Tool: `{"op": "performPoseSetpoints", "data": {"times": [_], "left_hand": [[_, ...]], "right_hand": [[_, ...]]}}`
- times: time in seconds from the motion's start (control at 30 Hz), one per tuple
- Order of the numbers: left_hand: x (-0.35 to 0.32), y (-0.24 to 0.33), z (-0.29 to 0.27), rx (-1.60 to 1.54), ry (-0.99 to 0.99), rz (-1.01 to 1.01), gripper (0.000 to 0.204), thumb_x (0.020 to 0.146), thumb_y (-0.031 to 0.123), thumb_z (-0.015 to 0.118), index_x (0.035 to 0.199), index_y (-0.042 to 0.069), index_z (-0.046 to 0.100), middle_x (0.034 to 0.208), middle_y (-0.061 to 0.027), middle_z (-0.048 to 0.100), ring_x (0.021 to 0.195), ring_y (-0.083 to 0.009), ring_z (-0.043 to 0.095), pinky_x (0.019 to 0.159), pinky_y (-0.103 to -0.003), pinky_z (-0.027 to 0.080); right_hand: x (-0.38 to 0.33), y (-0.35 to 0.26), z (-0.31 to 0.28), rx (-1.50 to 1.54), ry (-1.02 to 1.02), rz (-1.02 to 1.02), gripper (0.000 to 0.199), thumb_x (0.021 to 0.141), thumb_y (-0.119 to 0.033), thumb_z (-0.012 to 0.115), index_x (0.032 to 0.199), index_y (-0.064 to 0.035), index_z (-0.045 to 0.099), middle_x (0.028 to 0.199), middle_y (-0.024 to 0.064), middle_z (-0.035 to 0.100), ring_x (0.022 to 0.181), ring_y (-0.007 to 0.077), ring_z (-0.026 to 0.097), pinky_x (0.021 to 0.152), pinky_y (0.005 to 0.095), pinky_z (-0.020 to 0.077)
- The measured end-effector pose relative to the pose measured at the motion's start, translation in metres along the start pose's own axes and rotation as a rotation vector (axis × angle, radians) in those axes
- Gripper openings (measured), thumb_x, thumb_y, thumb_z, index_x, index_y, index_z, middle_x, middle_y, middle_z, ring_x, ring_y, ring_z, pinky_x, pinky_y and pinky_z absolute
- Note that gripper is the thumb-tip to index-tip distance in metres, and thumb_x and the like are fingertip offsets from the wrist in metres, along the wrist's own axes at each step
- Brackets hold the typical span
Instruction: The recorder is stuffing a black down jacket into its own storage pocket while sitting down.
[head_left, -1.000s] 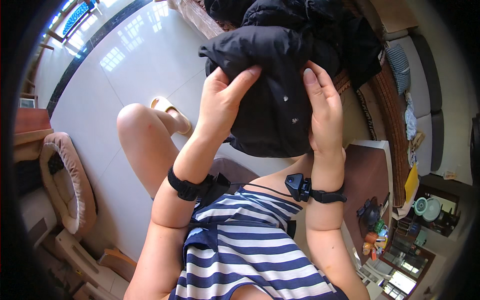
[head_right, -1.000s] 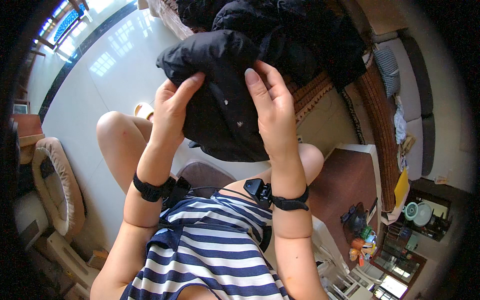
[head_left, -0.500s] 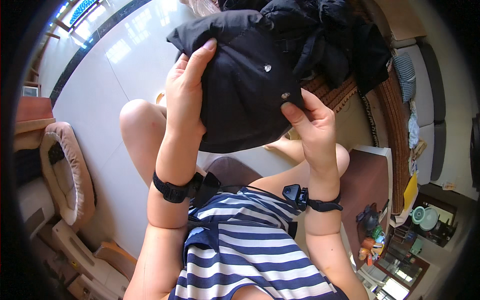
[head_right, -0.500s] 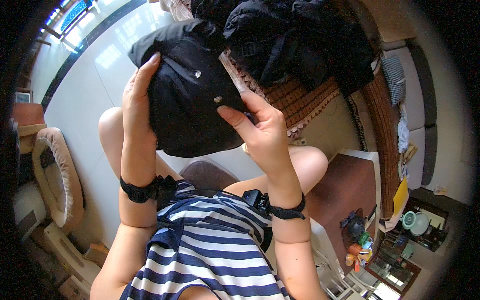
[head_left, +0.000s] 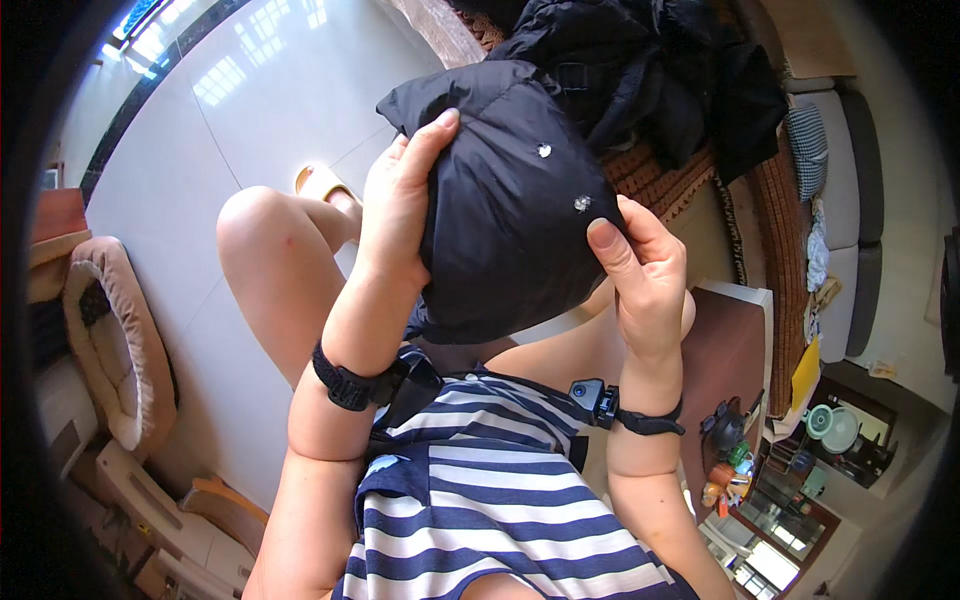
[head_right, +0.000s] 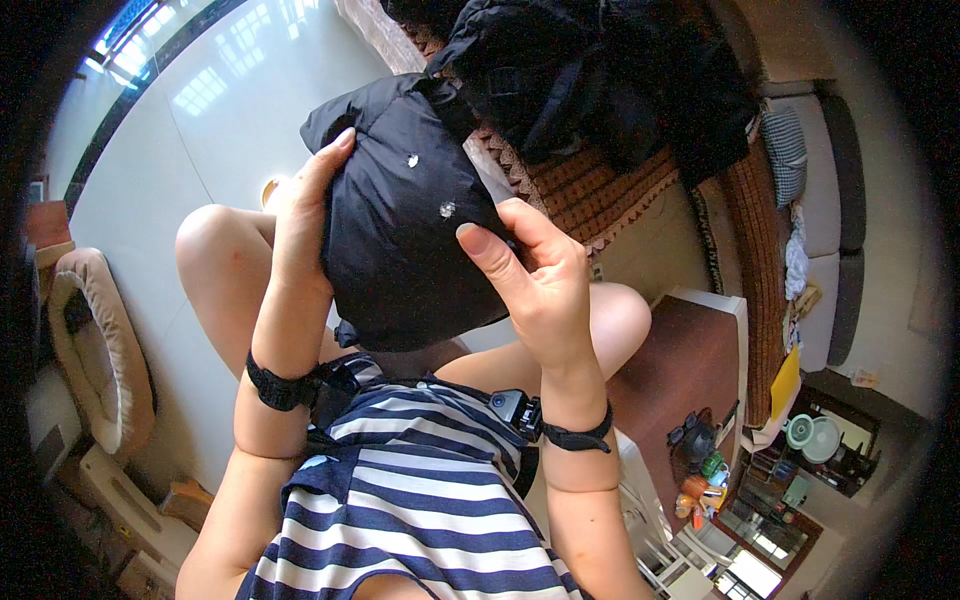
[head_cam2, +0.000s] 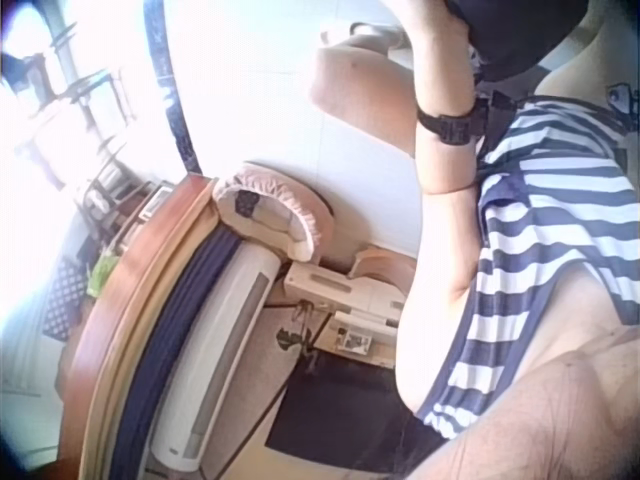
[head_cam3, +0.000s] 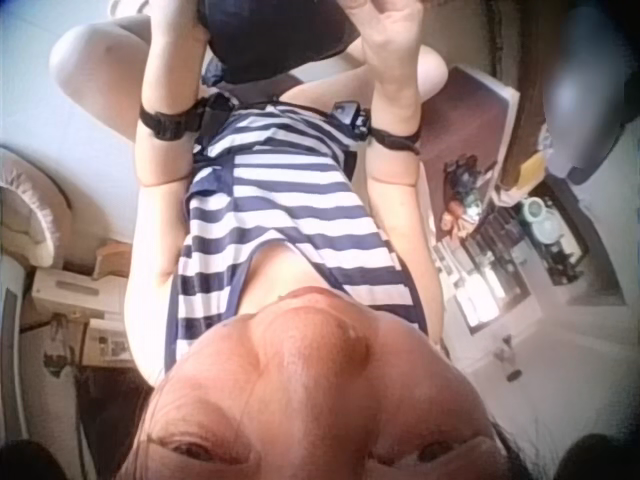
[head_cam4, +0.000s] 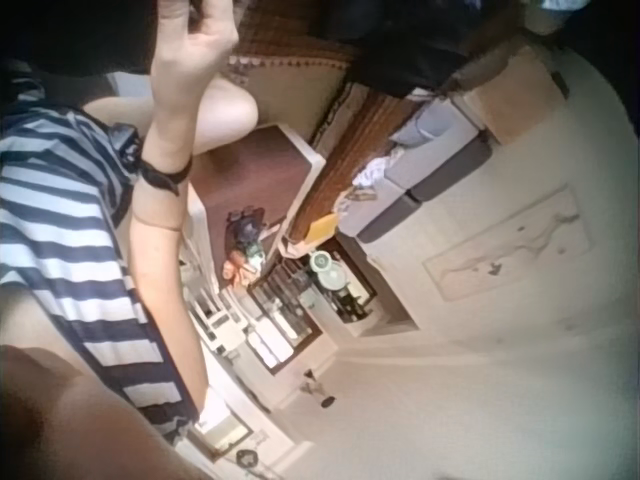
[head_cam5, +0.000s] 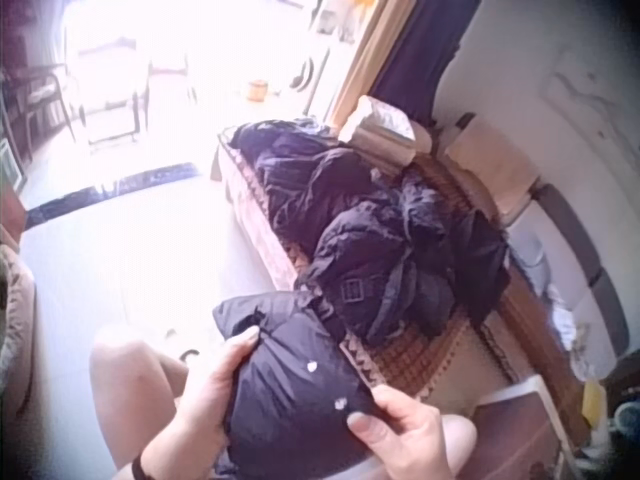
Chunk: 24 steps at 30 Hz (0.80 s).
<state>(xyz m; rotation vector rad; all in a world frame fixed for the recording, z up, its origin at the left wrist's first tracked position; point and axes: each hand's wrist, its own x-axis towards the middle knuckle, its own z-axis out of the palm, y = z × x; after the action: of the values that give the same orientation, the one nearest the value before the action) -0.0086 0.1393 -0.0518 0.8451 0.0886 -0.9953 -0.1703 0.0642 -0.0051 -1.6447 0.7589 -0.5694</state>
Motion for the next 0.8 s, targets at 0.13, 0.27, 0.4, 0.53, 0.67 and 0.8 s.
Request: {"op": "performPoseSetpoints", "data": {"times": [0.13, 0.27, 0.4, 0.53, 0.67, 0.8], "left_hand": [[0.001, -0.004, -0.001, -0.053, -0.006, -0.074, 0.031, 0.083, 0.023, 0.060, 0.099, -0.003, 0.056, 0.092, -0.0102, 0.063, 0.079, -0.0163, 0.062, 0.073, -0.025, 0.050], [0.001, -0.013, -0.002, -0.075, -0.063, -0.101, 0.032, 0.083, 0.022, 0.059, 0.102, -0.003, 0.055, 0.095, -0.0112, 0.062, 0.081, -0.0165, 0.062, 0.074, -0.025, 0.050], [0.003, -0.021, -0.008, -0.105, -0.026, -0.185, 0.028, 0.083, 0.020, 0.059, 0.099, -0.003, 0.054, 0.095, -0.0118, 0.061, 0.080, -0.0167, 0.062, 0.072, -0.025, 0.051], [0.003, -0.017, -0.010, -0.049, 0.000, -0.223, 0.027, 0.083, 0.020, 0.060, 0.097, -0.003, 0.054, 0.093, -0.0109, 0.062, 0.080, -0.0161, 0.062, 0.071, -0.025, 0.051], [0.000, -0.018, -0.009, -0.007, -0.073, -0.263, 0.030, 0.082, 0.022, 0.061, 0.099, -0.003, 0.054, 0.092, -0.0101, 0.062, 0.078, -0.0151, 0.062, 0.070, -0.024, 0.051], [0.000, -0.023, -0.008, 0.023, -0.128, -0.201, 0.033, 0.082, 0.024, 0.062, 0.100, -0.002, 0.055, 0.093, -0.0099, 0.062, 0.077, -0.0144, 0.062, 0.069, -0.023, 0.051]], "right_hand": [[0.002, -0.007, 0.007, 0.023, 0.004, 0.020, 0.022, 0.085, -0.020, 0.063, 0.076, -0.0016, 0.054, 0.066, -0.0075, 0.042, 0.062, 0.0022, 0.035, 0.054, 0.0172, 0.0298], [0.001, 0.001, 0.012, -0.004, 0.049, 0.026, 0.018, 0.087, -0.019, 0.058, 0.081, -0.0022, 0.055, 0.067, -0.0071, 0.044, 0.063, 0.0022, 0.036, 0.055, 0.0179, 0.0314], [-0.003, 0.000, 0.010, 0.045, 0.018, 0.101, 0.017, 0.087, -0.008, 0.051, 0.100, 0.0012, 0.058, 0.088, -0.0008, 0.058, 0.079, 0.0036, 0.051, 0.074, 0.0160, 0.0393], [0.000, 0.001, 0.006, 0.108, -0.069, 0.121, 0.017, 0.088, -0.015, 0.052, 0.098, -0.0006, 0.053, 0.084, -0.0020, 0.053, 0.076, 0.0036, 0.046, 0.069, 0.0171, 0.0362], [0.007, 0.011, 0.010, 0.085, 0.011, 0.067, 0.027, 0.088, -0.026, 0.057, 0.097, -0.0029, 0.049, 0.078, -0.0037, 0.047, 0.072, 0.0029, 0.041, 0.062, 0.0172, 0.0343], [0.010, 0.009, 0.010, 0.013, 0.029, 0.156, 0.026, 0.090, -0.027, 0.055, 0.078, -0.0029, 0.053, 0.065, -0.0079, 0.042, 0.062, 0.0014, 0.037, 0.056, 0.0165, 0.0314]]}}
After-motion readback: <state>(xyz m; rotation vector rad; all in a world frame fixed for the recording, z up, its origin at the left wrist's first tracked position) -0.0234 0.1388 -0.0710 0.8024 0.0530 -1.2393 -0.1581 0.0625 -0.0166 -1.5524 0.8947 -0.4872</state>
